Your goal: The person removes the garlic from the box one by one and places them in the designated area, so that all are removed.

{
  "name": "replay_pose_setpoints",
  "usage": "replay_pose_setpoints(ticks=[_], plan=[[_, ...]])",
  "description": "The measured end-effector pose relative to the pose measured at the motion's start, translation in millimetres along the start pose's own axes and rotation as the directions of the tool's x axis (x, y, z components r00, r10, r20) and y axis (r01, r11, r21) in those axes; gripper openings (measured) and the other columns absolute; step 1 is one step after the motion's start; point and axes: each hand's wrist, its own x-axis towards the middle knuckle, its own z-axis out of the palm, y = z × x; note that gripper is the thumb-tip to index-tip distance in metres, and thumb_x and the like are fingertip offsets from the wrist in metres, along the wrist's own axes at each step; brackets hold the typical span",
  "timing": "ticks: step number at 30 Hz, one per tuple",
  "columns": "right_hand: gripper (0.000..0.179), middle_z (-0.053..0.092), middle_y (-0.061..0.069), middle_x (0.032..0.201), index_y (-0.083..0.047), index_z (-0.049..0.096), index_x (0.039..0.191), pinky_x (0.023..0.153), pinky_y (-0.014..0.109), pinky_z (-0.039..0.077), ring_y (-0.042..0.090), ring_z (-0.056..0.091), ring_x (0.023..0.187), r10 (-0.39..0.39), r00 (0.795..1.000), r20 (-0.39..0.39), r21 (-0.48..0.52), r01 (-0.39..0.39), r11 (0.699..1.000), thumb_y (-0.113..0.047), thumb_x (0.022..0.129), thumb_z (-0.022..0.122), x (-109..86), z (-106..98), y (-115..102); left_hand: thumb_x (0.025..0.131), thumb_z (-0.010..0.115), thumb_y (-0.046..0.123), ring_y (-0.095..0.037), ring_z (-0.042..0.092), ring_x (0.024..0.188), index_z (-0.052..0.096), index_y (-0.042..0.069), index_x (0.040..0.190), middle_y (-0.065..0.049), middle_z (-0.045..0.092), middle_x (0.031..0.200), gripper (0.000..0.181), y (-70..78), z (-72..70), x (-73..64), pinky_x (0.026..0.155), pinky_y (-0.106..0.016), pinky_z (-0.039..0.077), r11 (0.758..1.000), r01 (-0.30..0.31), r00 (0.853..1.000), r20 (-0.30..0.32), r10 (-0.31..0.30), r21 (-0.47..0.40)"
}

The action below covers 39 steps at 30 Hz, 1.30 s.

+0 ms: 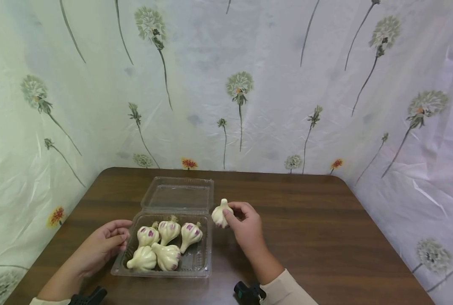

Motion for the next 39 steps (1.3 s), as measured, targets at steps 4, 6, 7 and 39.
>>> replay_pose_setpoints(ticks=[4, 6, 7, 39], plan=[[0.019, 0.07, 0.014, 0.103, 0.001, 0.075, 0.107, 0.066, 0.022, 0.059, 0.018, 0.067, 0.085, 0.017, 1.0, -0.012, -0.027, -0.017, 0.999, -0.009, 0.092, 0.08, 1.4, -6, 5, 0.107, 0.056, 0.006, -0.01, 0.062, 0.089, 0.035, -0.008, 0.15, -0.001, 0.06, 0.105, 0.05, 0.2, 1.1, 0.3, 0.08, -0.024, 0.06, 1.0, 0.011, 1.0, -0.009, -0.011, -0.005], [0.02, 0.07, 0.015, 0.104, 0.002, 0.074, 0.107, 0.067, 0.022, 0.059, 0.019, 0.067, 0.088, 0.023, 1.0, -0.014, -0.035, -0.023, 0.999, -0.01, 0.092, 0.081, 1.7, -10, 8, 0.107, 0.056, 0.006, -0.011, 0.062, 0.089, 0.035, -0.008, 0.15, -0.001, 0.06, 0.106, 0.05, 0.2, 1.6, 0.3, 0.08, -0.024, 0.06, 1.0, 0.018, 1.0, -0.015, -0.019, -0.005], [0.02, 0.07, 0.015, 0.104, 0.002, 0.074, 0.107, 0.067, 0.022, 0.059, 0.019, 0.067, 0.088, 0.026, 1.0, -0.016, -0.034, -0.026, 0.999, -0.01, 0.092, 0.081, 2.0, -11, 9, 0.107, 0.056, 0.006, -0.011, 0.062, 0.089, 0.035, -0.008, 0.151, -0.001, 0.06, 0.106, 0.05, 0.3, 1.8, 0.3, 0.08, -0.024, 0.06, 1.0, 0.021, 1.0, -0.016, -0.021, -0.004], [0.044, 0.07, 0.001, 0.101, 0.0, 0.073, 0.119, 0.074, 0.021, 0.056, 0.009, 0.062, 0.089, 0.233, 0.958, -0.166, -0.18, -0.262, 0.948, -0.038, 0.097, 0.076, 19.8, -80, 20, 0.107, 0.055, 0.004, -0.011, 0.061, 0.088, 0.036, -0.008, 0.149, -0.001, 0.06, 0.104, 0.048, 3.1, 3.9, -1.5, 0.078, -0.023, 0.059, 1.0, 0.027, 0.999, -0.029, -0.028, -0.011]])
